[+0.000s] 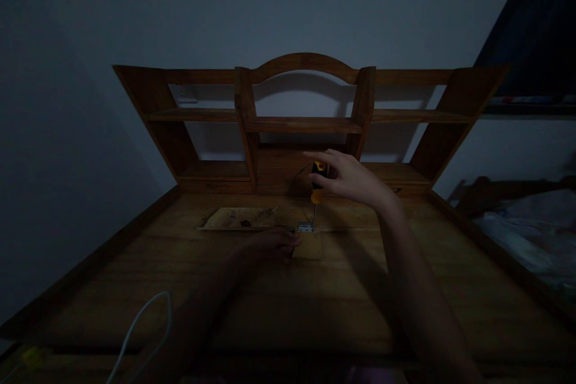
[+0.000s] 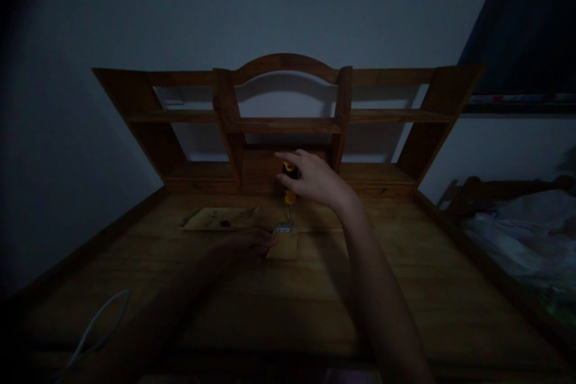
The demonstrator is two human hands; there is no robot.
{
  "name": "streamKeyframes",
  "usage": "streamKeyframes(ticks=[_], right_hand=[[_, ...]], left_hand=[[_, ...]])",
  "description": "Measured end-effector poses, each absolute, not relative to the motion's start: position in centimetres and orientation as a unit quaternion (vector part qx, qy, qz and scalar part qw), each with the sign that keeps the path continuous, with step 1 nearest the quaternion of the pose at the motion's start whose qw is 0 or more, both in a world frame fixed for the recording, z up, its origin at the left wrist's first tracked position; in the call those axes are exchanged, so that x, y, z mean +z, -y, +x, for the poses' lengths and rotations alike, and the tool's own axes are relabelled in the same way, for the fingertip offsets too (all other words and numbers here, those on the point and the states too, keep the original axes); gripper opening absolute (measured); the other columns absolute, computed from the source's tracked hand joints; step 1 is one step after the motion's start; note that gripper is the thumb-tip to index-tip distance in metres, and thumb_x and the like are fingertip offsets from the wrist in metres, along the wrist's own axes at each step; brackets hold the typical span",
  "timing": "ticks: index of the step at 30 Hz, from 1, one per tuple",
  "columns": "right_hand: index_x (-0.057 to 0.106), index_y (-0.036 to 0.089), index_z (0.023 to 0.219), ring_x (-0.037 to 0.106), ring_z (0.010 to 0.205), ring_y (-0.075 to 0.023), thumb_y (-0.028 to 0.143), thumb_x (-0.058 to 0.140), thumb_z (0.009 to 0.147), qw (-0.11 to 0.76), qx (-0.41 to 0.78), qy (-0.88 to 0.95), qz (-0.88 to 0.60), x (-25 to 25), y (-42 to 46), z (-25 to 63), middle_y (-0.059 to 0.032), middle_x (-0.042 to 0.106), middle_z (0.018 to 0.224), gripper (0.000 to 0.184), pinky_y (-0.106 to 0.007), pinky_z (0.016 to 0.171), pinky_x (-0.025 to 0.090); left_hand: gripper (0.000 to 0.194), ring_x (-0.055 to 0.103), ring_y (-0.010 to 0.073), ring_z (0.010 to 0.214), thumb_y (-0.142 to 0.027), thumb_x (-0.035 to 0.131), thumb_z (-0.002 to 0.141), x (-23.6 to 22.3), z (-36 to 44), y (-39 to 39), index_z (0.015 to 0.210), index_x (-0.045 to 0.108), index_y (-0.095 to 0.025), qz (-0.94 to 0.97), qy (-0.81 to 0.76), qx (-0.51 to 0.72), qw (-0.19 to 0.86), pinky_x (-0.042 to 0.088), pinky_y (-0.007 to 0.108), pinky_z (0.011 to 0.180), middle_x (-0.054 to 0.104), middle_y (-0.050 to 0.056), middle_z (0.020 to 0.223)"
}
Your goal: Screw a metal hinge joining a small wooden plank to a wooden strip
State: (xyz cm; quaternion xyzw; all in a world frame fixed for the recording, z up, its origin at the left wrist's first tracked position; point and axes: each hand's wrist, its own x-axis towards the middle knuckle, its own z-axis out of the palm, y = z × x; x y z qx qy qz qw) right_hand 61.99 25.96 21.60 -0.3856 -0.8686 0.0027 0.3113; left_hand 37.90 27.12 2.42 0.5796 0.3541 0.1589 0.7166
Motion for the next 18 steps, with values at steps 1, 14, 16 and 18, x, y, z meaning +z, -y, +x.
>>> streamKeyframes(ticks=[1,14,16,18], right_hand=[[0.054,0.022,0.142,0.060,0.114,-0.0254,0.028,0.058,0.092,0.309,0.011,0.871,-0.382,21.6,-25.9,62.0,-0.0104,0.062,0.129,0.050,-0.039,0.099,0.045],[0.065,0.019,0.127,0.062,0.103,-0.0225,0.023,0.062,0.090,0.328,-0.004,0.869,-0.370,21.7,-26.0,61.8,-0.0091,0.065,0.118,0.038,-0.035,0.092,0.047],[0.061,0.019,0.134,0.062,0.101,-0.0217,0.017,0.060,0.087,0.321,0.003,0.868,-0.378,21.7,-25.9,61.9,-0.0093,0.064,0.121,0.047,-0.034,0.090,0.047],[0.056,0.018,0.140,0.062,0.101,-0.0214,0.013,0.057,0.085,0.314,0.012,0.870,-0.380,21.7,-25.9,62.1,-0.0092,0.064,0.124,0.055,-0.034,0.090,0.047]], left_hand=[[0.044,0.033,0.0062,0.047,-0.054,0.074,0.078,2.4,37.9,-27.1,0.068,0.053,-0.017,0.576,-0.352,0.153,0.722,0.047,0.025,0.057,0.039,-0.007,0.057],[0.044,0.037,0.0070,0.049,-0.052,0.077,0.074,3.4,38.3,-26.7,0.067,0.052,-0.017,0.555,-0.357,0.147,0.737,0.043,0.023,0.055,0.039,-0.007,0.056],[0.043,0.037,0.0069,0.048,-0.051,0.077,0.074,3.4,38.2,-26.7,0.069,0.053,-0.017,0.553,-0.364,0.143,0.736,0.043,0.023,0.055,0.040,-0.007,0.056],[0.043,0.035,0.0067,0.048,-0.052,0.075,0.076,3.5,38.2,-26.7,0.067,0.052,-0.017,0.564,-0.362,0.146,0.728,0.042,0.023,0.054,0.039,-0.007,0.056]])
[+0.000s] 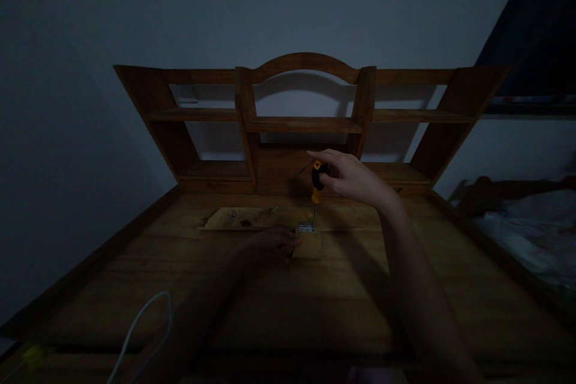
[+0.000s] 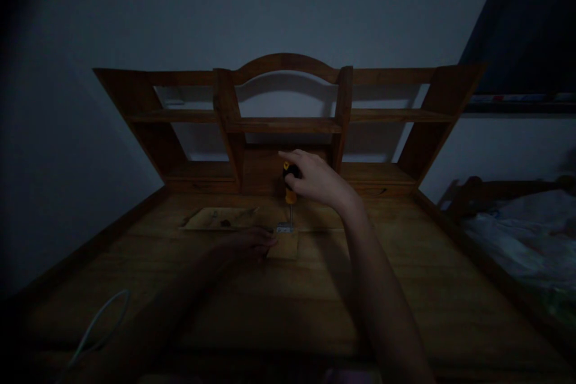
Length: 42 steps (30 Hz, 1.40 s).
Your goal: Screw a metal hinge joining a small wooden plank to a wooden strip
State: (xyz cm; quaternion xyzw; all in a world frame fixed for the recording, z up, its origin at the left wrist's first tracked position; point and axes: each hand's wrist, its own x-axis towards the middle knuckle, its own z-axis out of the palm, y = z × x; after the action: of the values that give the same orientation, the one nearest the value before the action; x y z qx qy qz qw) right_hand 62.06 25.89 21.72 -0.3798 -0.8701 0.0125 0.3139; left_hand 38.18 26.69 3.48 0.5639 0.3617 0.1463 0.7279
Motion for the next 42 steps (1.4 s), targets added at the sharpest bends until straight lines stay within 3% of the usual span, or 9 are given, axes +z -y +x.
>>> streamKeyframes(ticks=[7,13,19,25,29,36,42], right_hand=[[0.054,0.022,0.139,0.062,0.107,-0.0208,0.015,0.057,0.091,0.326,0.031,0.876,-0.355,21.92,-25.48,62.17,-0.0066,0.064,0.129,0.049,-0.034,0.093,0.045],[0.066,0.019,0.123,0.065,0.095,-0.0196,0.018,0.061,0.089,0.332,0.020,0.872,-0.359,21.92,-25.66,62.24,-0.0059,0.070,0.113,0.034,-0.032,0.087,0.048],[0.063,0.021,0.133,0.064,0.107,-0.0210,0.010,0.053,0.087,0.327,0.047,0.876,-0.353,22.16,-25.35,62.48,-0.0055,0.068,0.124,0.048,-0.033,0.092,0.048],[0.066,0.023,0.126,0.064,0.093,-0.0187,0.022,0.059,0.093,0.337,0.022,0.874,-0.349,21.89,-25.75,62.44,-0.0056,0.069,0.110,0.034,-0.031,0.086,0.047],[0.069,0.020,0.120,0.063,0.095,-0.0200,0.031,0.062,0.093,0.345,-0.007,0.869,-0.355,21.68,-26.08,62.08,-0.0079,0.067,0.106,0.030,-0.032,0.087,0.046],[0.059,0.024,0.138,0.062,0.106,-0.0208,0.011,0.054,0.086,0.326,0.039,0.878,-0.349,21.91,-25.62,62.12,-0.0063,0.066,0.125,0.053,-0.034,0.096,0.045],[0.061,0.026,0.135,0.062,0.099,-0.0197,0.021,0.057,0.093,0.328,0.036,0.883,-0.335,21.79,-25.87,62.37,-0.0061,0.066,0.121,0.042,-0.035,0.093,0.045]], left_hand=[[0.045,0.035,0.0066,0.049,-0.053,0.074,0.077,3.27,37.97,-26.87,0.066,0.050,-0.017,0.580,-0.342,0.140,0.726,0.042,0.024,0.056,0.039,-0.007,0.057],[0.045,0.036,0.0070,0.049,-0.054,0.075,0.075,3.05,38.03,-26.96,0.068,0.052,-0.017,0.569,-0.357,0.138,0.728,0.045,0.026,0.059,0.039,-0.007,0.057],[0.044,0.038,0.0072,0.050,-0.052,0.076,0.075,3.04,38.01,-26.87,0.066,0.053,-0.016,0.570,-0.360,0.155,0.723,0.045,0.023,0.057,0.040,-0.006,0.058],[0.042,0.038,0.0069,0.049,-0.052,0.078,0.074,3.03,38.05,-26.84,0.069,0.056,-0.016,0.553,-0.368,0.151,0.732,0.046,0.024,0.057,0.041,-0.007,0.056],[0.043,0.036,0.0068,0.048,-0.052,0.077,0.075,2.76,38.06,-27.07,0.067,0.054,-0.016,0.561,-0.361,0.147,0.730,0.045,0.024,0.056,0.039,-0.007,0.055],[0.046,0.036,0.0066,0.048,-0.054,0.077,0.073,2.83,38.05,-27.05,0.067,0.051,-0.017,0.564,-0.365,0.148,0.726,0.043,0.025,0.056,0.039,-0.007,0.056],[0.044,0.037,0.0070,0.048,-0.051,0.076,0.075,2.85,37.92,-27.09,0.066,0.051,-0.017,0.561,-0.356,0.144,0.734,0.046,0.026,0.059,0.038,-0.007,0.056]])
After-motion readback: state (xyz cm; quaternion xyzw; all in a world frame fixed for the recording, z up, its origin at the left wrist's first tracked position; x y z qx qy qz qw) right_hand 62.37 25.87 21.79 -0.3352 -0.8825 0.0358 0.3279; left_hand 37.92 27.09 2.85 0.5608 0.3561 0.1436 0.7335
